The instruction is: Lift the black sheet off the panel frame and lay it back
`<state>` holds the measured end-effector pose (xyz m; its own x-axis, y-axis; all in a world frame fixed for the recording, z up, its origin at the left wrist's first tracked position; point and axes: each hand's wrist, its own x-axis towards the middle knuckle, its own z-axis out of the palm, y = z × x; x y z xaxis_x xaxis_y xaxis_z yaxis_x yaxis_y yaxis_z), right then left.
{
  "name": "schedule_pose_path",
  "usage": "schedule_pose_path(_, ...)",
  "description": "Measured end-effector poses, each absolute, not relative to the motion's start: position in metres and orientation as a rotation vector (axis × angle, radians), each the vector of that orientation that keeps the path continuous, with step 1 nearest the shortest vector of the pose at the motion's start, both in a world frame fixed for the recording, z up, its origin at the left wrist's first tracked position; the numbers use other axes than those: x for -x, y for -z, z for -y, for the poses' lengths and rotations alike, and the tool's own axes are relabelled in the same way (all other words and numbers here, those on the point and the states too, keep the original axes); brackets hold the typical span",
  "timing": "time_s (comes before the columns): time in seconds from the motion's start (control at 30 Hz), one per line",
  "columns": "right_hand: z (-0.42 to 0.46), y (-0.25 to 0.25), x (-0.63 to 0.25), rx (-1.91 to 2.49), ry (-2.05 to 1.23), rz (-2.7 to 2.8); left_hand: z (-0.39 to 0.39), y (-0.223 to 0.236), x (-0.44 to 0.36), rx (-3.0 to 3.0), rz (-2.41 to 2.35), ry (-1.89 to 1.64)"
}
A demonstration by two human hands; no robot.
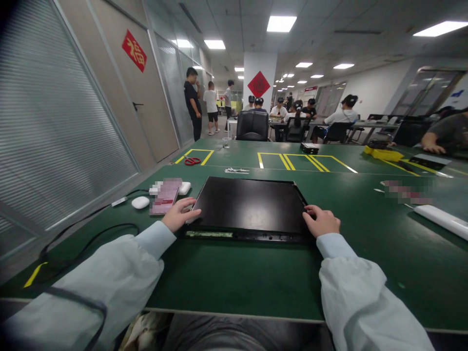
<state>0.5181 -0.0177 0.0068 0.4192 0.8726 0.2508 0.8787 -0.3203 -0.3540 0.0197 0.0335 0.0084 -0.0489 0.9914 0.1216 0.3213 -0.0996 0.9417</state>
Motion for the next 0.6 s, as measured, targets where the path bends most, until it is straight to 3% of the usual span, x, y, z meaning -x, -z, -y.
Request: schedule_pose_path(0.6,0.019,-0.006,-0.523,2.097,0.007,1.513,-0.039,0.009,-0.012,-1.858,-1.600,-0.979)
